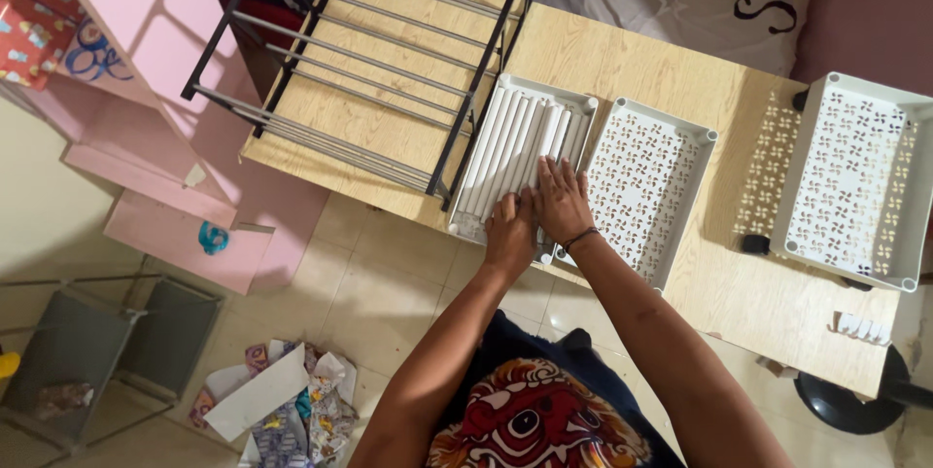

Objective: The person assembles a white plastic storage unit by hand on a wooden table. They connect vertical and horizontal plastic rods to perforated panels, forming a box-like structure, then place the assembled unit into a cardboard box.

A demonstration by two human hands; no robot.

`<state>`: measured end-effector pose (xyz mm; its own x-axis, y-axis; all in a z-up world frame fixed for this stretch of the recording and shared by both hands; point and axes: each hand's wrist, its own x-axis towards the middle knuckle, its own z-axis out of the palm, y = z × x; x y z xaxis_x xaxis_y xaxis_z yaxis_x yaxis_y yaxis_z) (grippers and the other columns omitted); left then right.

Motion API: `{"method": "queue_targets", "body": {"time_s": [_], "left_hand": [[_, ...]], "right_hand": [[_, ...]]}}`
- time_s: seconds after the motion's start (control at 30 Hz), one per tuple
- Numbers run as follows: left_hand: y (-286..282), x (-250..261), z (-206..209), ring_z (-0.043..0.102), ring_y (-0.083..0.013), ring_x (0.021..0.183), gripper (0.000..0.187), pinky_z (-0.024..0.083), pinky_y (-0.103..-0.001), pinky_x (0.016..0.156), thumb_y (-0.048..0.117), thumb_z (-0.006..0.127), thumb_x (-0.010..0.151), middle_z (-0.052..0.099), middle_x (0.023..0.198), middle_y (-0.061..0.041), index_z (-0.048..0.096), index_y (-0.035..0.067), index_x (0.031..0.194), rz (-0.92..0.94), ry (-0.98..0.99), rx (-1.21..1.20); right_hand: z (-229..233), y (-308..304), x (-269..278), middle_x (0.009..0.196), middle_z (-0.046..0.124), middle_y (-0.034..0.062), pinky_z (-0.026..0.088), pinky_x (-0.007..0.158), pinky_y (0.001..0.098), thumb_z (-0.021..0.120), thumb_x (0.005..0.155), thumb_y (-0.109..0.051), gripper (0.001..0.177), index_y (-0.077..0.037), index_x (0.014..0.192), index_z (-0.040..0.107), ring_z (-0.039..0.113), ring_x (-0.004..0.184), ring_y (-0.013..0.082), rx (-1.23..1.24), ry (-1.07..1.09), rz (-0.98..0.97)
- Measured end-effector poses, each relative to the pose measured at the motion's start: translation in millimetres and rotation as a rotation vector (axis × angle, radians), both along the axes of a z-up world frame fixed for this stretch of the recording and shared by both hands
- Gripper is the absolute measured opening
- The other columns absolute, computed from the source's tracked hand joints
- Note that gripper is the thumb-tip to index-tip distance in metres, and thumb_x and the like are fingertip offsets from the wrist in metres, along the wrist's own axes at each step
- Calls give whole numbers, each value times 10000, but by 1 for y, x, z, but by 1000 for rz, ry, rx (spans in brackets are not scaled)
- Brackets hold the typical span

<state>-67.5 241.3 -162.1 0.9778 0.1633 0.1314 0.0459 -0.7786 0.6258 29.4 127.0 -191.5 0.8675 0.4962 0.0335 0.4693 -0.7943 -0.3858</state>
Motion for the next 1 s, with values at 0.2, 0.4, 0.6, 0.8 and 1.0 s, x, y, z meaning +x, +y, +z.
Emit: {"method": "queue_targets", "body": {"time_s": [0.2,0.4,0.6,0.8,1.0], "left_hand": [[3,4,5,490,-393,1209,578,404,-582,936,114,595,932,478,1327,-194,433,15,1478,-14,96,5],[-3,18,14,445,-396,1314,621,350,-579,997,162,641,938,459,1409,-199,433,32,1508,62,89,6],[-34,41,26,436,-405,1339,675,364,-573,1015,154,705,897,412,1471,-225,431,19,1499,-21,-13,40],[-80,81,25,332,-403,1471,669,280,-595,1171,221,668,937,353,1582,-229,406,-34,1498,-158,55,50],[-114,109,17,136,-353,1566,694,81,-625,1226,275,556,1014,182,1675,-219,290,-73,1552,-168,126,237]], "right_hand": [[1,1,-3,1623,370,181,168,1229,615,469,1046,-349,621,-71,1583,328,281,1522,396,4,-15,0],[33,-3,3,1636,335,237,149,1237,612,512,1009,-349,666,-77,1592,339,260,1538,418,94,5,7],[64,-64,20,1663,253,263,66,1196,700,592,985,-401,729,-121,1609,338,180,1550,457,54,-19,-95],[56,-151,55,1668,211,260,37,1151,757,615,927,-465,807,-159,1611,316,157,1544,470,-25,-22,-153],[26,-201,88,1655,250,235,28,1156,758,601,914,-520,818,-181,1599,309,170,1553,412,-87,-49,-133]]}}
